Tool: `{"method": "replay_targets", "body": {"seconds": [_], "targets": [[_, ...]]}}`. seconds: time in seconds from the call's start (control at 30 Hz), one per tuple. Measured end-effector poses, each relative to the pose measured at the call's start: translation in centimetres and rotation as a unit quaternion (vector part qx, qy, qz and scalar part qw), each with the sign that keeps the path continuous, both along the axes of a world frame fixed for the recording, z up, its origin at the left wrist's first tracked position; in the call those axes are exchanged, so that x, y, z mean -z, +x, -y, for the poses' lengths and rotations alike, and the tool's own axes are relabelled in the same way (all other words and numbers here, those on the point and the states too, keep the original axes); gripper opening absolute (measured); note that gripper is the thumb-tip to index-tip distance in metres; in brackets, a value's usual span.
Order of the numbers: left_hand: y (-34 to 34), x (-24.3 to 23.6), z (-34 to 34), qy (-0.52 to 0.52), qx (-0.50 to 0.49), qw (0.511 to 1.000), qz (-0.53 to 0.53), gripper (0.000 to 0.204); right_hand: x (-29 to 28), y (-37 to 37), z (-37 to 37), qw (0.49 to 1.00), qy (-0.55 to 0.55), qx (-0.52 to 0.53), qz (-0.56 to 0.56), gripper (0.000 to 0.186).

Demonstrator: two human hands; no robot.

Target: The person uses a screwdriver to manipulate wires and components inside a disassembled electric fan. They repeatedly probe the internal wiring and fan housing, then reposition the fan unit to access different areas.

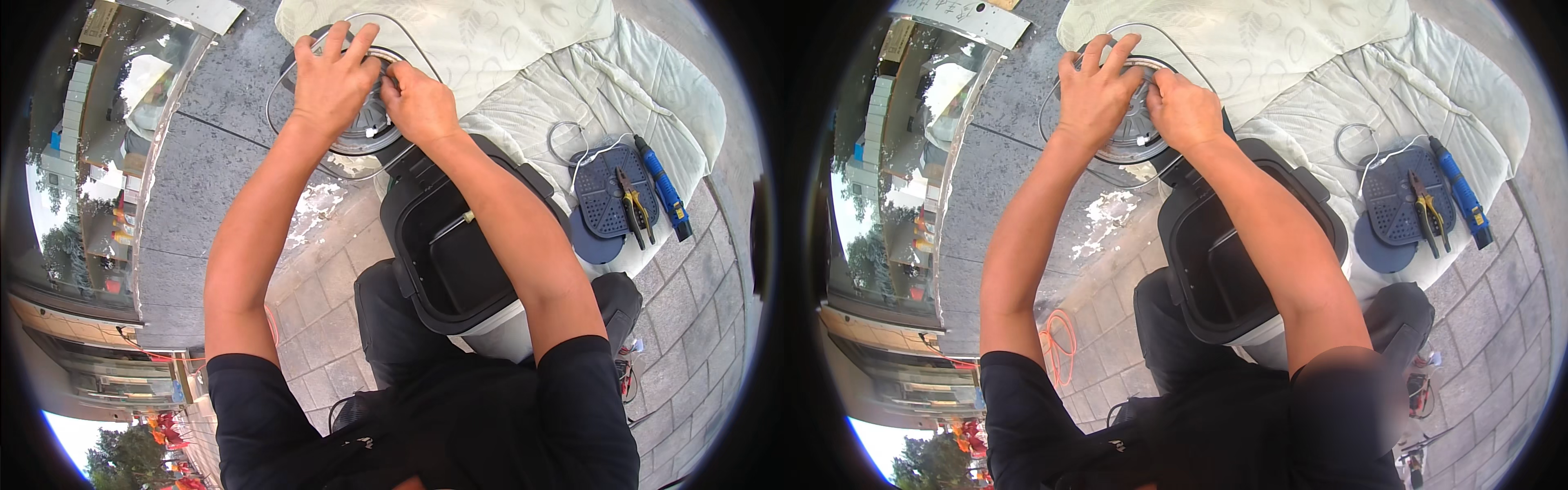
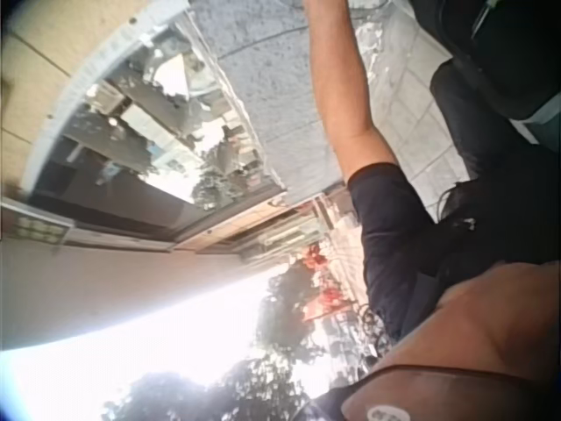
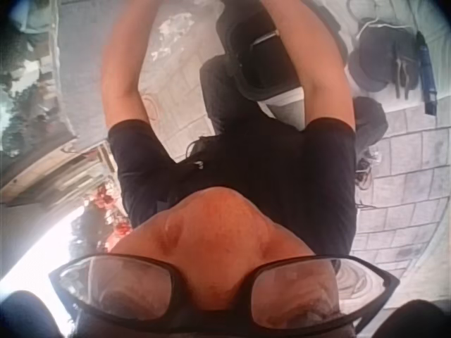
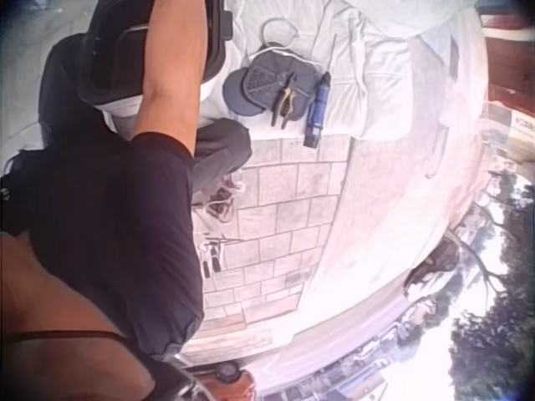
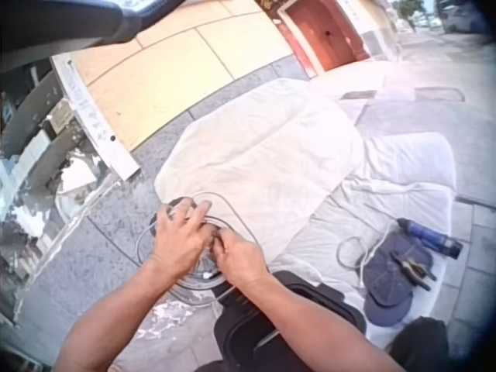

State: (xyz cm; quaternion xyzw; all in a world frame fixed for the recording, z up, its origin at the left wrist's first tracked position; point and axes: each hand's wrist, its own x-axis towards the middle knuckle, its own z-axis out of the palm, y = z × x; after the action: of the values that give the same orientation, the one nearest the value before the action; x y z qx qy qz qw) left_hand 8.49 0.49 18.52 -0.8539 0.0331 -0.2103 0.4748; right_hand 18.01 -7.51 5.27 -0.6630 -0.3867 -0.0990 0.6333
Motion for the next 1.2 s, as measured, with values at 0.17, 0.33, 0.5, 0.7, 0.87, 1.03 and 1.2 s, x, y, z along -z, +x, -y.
{"method": "replay_targets", "body": {"seconds": [0.17, 0.33, 0.5, 0.7, 0.87, 1.03, 1.2], "targets": [[-0.2, 0.0, -0.4, -0.013, 0.021, 1.0, 0.009, 0.008, 0.2, -0.1, -0.4, 1.0, 0.017, 0.015, 0.017, 0.018], [-0.1, -0.1, -0.4, -0.016, 0.024, 1.0, 0.009, 0.005, -0.1, -0.1, -0.6, 1.0, -0.014, 0.006, -0.014, 0.019], [-0.3, -0.1, -0.4, -0.007, 0.003, 1.0, 0.01, 0.005, -0.2, -0.1, -0.3, 0.999, -0.035, 0.002, -0.024, 0.02], [-2.5, -4.0, 1.2, -0.176, 0.07, 0.981, -0.032, 0.027, -0.6, 0.0, 1.3, 0.997, -0.054, -0.055, -0.026, 0.021], [-6.8, -4.1, 1.6, -0.263, 0.068, 0.955, 0.119, 0.039, -0.2, 0.3, 2.3, 0.995, -0.061, -0.08, -0.017, 0.021], [-10.8, 0.6, 2.1, -0.434, -0.01, 0.84, 0.325, 0.1, 1.0, -0.4, 2.9, 0.991, -0.072, -0.087, 0.074, 0.019], [-12.0, 5.5, 0.7, -0.675, 0.038, 0.622, 0.396, 0.109, 1.3, -1.3, 3.8, 0.977, -0.092, -0.141, 0.131, 0.014]]}}
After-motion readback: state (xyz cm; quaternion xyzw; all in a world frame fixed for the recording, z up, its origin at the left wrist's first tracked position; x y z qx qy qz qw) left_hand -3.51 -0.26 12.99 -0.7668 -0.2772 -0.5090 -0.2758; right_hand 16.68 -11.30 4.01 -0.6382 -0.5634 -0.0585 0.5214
